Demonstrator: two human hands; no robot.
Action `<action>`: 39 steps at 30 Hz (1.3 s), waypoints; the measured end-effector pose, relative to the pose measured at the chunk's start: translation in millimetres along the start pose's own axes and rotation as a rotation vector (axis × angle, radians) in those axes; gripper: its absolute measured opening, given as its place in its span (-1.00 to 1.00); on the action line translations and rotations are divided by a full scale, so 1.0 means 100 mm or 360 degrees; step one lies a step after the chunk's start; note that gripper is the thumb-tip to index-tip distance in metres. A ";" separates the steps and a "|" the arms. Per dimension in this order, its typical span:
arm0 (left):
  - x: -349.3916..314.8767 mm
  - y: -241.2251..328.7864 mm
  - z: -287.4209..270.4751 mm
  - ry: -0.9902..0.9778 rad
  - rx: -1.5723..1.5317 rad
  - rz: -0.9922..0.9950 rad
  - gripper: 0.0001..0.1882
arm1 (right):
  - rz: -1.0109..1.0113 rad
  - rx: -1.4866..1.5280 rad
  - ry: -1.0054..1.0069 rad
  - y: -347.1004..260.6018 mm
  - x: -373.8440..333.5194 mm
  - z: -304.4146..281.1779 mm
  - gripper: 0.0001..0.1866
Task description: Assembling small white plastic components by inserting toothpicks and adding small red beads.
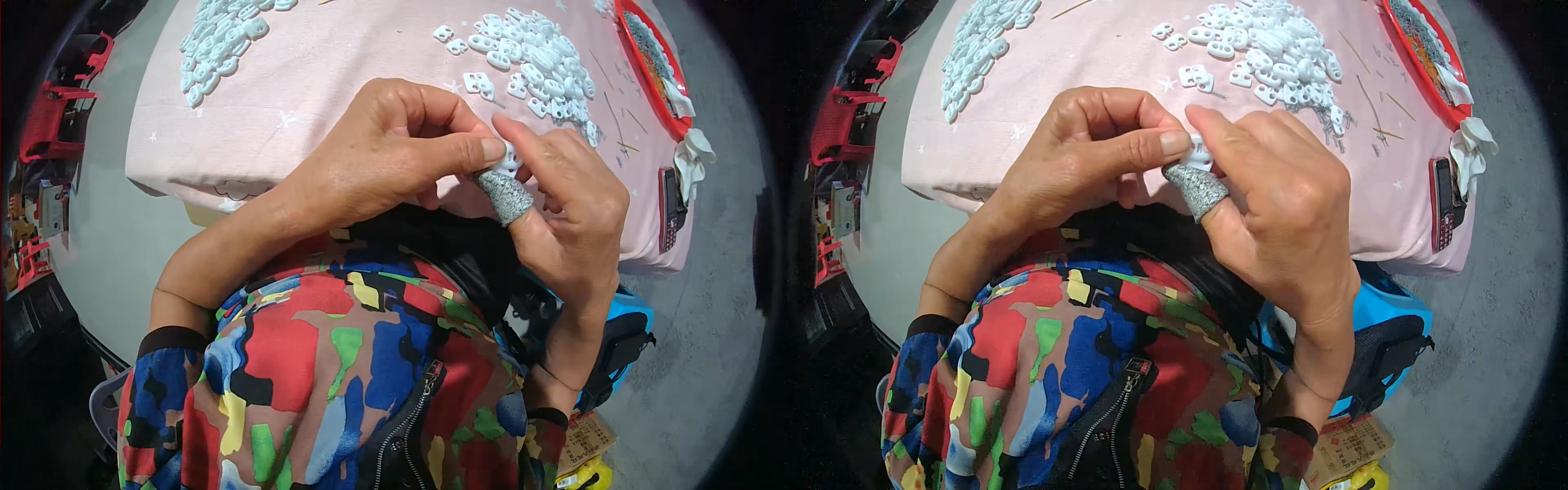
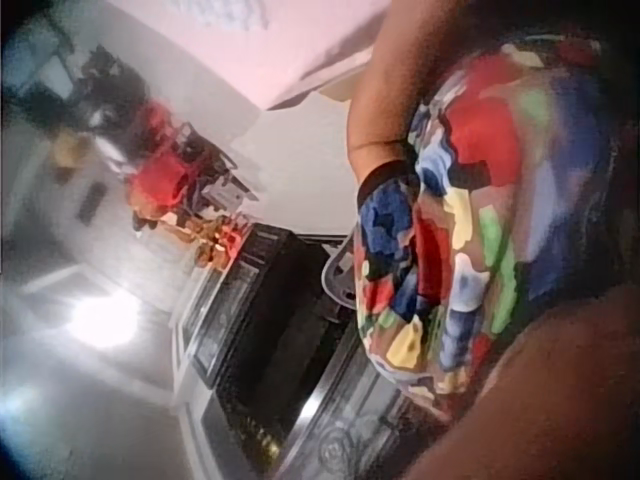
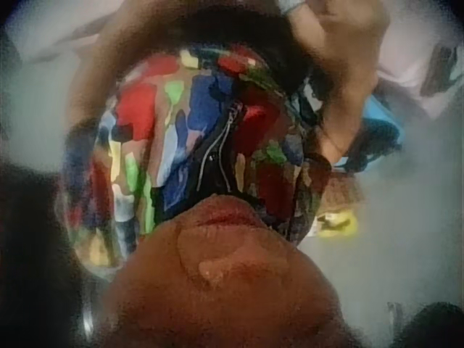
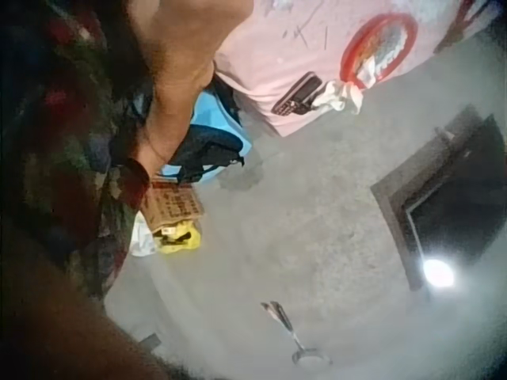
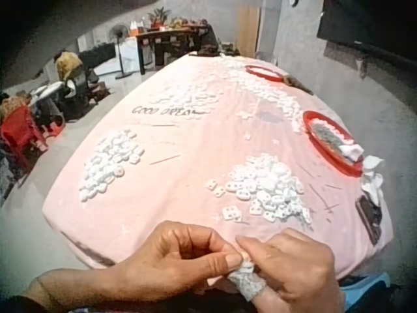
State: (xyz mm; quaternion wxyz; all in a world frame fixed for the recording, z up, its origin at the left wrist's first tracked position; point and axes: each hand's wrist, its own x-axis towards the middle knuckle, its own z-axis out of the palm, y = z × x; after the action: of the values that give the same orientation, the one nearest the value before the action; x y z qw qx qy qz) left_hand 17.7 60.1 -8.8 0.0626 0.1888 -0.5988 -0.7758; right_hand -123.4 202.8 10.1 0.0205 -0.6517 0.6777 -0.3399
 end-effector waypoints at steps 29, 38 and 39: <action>0.00 0.01 -0.02 -0.0048 -0.0152 -0.0031 -0.80 | 0.0072 0.0091 -0.0001 -0.01 -0.04 -0.03 -0.55; 0.01 0.01 -0.03 -0.0067 -0.0079 -0.0045 -0.79 | 0.0099 0.0159 0.0124 0.02 -0.11 0.03 -0.56; 0.01 0.02 -0.03 -0.0075 -0.0085 -0.0046 -0.78 | 0.0096 0.0161 0.0123 0.02 -0.11 0.03 -0.56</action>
State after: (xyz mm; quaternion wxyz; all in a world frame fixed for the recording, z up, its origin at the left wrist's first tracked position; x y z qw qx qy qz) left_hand 18.0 56.7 -8.1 0.0424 0.1775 -0.5765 -0.7965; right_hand -121.8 210.6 2.2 0.0375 -0.6154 0.6793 -0.3980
